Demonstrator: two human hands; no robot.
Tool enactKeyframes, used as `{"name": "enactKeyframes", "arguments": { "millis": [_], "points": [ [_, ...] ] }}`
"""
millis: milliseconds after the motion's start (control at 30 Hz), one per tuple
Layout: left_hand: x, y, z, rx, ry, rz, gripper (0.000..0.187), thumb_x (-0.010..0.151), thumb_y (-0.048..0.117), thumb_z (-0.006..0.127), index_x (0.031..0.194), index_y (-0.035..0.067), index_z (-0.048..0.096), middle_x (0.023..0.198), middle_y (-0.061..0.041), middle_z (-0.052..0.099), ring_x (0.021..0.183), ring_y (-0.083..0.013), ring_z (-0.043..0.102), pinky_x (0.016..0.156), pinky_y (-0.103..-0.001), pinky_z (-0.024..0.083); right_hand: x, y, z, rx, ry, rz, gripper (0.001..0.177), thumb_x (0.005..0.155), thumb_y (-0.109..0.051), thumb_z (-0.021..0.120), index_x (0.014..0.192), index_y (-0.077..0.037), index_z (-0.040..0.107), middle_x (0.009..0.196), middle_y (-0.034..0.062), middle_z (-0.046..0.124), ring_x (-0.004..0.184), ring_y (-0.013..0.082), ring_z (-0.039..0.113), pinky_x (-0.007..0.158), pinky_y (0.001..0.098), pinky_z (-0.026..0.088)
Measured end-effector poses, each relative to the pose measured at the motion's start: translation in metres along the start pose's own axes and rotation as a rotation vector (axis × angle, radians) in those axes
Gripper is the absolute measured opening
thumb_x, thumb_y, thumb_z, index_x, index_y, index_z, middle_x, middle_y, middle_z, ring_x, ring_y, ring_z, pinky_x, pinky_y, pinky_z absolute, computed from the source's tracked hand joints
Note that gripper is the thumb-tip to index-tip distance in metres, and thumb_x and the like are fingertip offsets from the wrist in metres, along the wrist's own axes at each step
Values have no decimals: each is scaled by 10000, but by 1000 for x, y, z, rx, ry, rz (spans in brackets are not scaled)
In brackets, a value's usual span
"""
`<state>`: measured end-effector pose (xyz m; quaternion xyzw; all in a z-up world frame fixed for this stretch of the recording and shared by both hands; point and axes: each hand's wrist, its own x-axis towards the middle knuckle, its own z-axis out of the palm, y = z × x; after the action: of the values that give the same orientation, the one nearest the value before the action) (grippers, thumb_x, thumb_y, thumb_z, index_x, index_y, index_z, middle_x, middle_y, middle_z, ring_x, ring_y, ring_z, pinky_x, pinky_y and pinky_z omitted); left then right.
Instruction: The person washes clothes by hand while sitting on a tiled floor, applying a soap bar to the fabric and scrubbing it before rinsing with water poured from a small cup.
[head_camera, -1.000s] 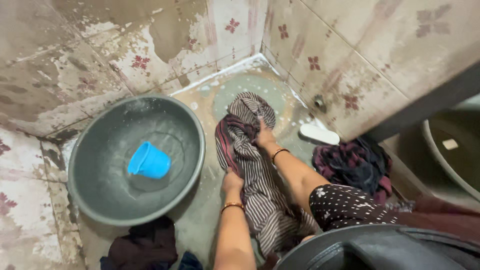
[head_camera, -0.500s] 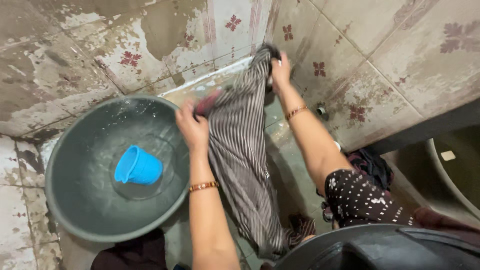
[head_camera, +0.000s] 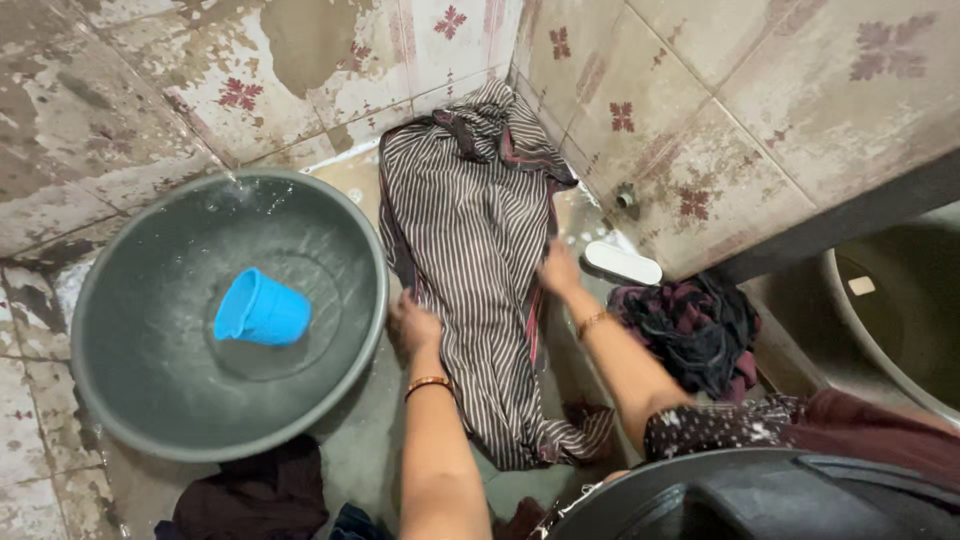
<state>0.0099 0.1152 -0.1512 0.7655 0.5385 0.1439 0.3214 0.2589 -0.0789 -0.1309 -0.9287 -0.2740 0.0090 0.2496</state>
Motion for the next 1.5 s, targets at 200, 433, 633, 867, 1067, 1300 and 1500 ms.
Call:
{"name": "enactKeyframes", "arguments": {
  "millis": [200,433,633,867,1067,1300,1500],
  "points": [
    [17,6,-8,233,-373,-208,445,952,336,596,1312,75,601,1315,-218,622,1235,-419,608,1047,-523,491,-45,-4,12,220,-222,163,330,831,-189,710,1090,-27,588,995,184,660,937,333,637,815,447,514],
    [60,138,-90,-320,426,320,349,983,128,607,1289,-24,535,1237,-302,589,1141,-494,585,980,-535,477,145,9,-78,1033,342,176,146,1029,-151,578,901,-136,510,699,-6,547,524,114,481,422,297,377],
    [89,150,-98,-963,77,600,1017,829,-114,536,1609,75,-88,1542,-297,332,1405,-397,459,1050,-432,465,193,-13,-123,1040,193,176,594,928,-62,612,1425,-237,338,1181,-2,622,806,130,633,572,304,551],
    [4,46,-4,-55,-57,85,529,937,155,658,1443,148,502,1409,-145,638,1271,-359,619,1079,-473,502,-3,25,-31,409,-370,-124,274,873,-161,702,1108,-50,614,1045,161,695,1000,313,678,883,404,571],
    [-110,-22,24,403,10,-7,574,825,343,705,1331,132,535,1376,-108,513,1323,-356,461,1086,-549,382,-134,39,-40,98,-516,247,728,667,-369,873,1228,-33,552,1092,225,710,1034,368,697,911,446,550],
    [-170,29,61,124,-293,-103,689,887,541,623,1429,174,409,1485,-90,383,1402,-343,377,1144,-560,333,-155,22,-74,-291,-725,68,709,729,-408,851,1274,-60,561,1177,236,681,1105,395,659,925,470,529],
    [-112,78,38,-1605,-289,-608,989,906,559,553,1630,301,-69,1740,-25,24,1570,-299,180,1223,-572,221,-185,25,-79,830,-574,374,225,923,-138,710,1112,-44,634,884,139,659,704,244,648,599,442,549]
  ]
}}
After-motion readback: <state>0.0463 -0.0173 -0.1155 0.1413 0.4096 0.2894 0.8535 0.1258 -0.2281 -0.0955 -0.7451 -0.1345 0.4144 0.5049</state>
